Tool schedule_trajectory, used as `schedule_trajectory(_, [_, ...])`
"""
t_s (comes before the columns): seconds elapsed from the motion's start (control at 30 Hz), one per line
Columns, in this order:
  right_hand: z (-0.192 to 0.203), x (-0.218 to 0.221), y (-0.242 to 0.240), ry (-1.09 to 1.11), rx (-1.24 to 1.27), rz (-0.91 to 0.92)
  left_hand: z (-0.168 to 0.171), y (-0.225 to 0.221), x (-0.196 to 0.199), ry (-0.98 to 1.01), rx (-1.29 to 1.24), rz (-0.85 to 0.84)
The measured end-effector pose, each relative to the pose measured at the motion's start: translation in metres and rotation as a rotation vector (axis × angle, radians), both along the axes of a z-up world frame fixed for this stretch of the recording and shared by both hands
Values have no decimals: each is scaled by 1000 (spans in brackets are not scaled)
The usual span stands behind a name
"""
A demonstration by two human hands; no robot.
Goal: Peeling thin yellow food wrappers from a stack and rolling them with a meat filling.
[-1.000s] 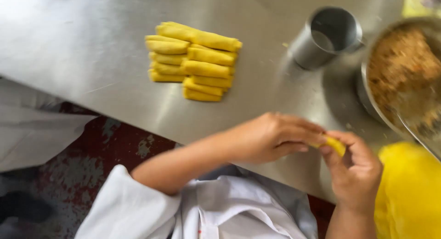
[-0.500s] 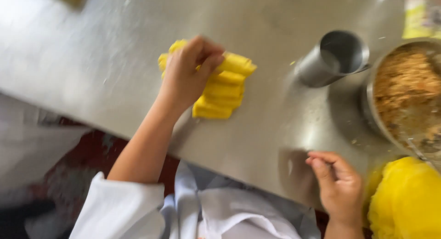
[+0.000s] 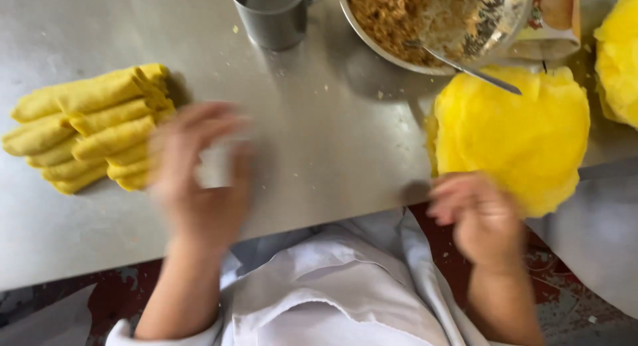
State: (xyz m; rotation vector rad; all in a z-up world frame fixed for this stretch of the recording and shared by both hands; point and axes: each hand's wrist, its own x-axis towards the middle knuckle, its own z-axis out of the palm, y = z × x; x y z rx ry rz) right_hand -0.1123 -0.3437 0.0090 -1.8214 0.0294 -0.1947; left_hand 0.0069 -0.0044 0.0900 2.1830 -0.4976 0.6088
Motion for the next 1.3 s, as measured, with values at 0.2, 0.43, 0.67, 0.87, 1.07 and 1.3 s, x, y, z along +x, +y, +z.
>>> schedule_trajectory(0.2, [0, -48, -117, -349, -171, -698, -50, -214, -34, -263, 1, -897])
schedule_trajectory(0.43, [35, -59, -135, -220, -233, -666, -94, -291, -9, -147, 1, -936])
schedule_trajectory(0.67, [56, -16, -116, -81, -731, -127, -37, -288, 6, 291, 20, -786])
schedule_trajectory(0.87, [53, 8, -95, -119, -178, -256, 28, -195, 18, 185, -196, -617])
schedule_trajectory(1.07, [82, 60, -8, -405, -609, -42, 34, -62, 26, 199, -89, -430])
schedule_trajectory(1.3, [51, 57, 61, -489, -732, 420, -40, 24, -36, 57, 282, -477])
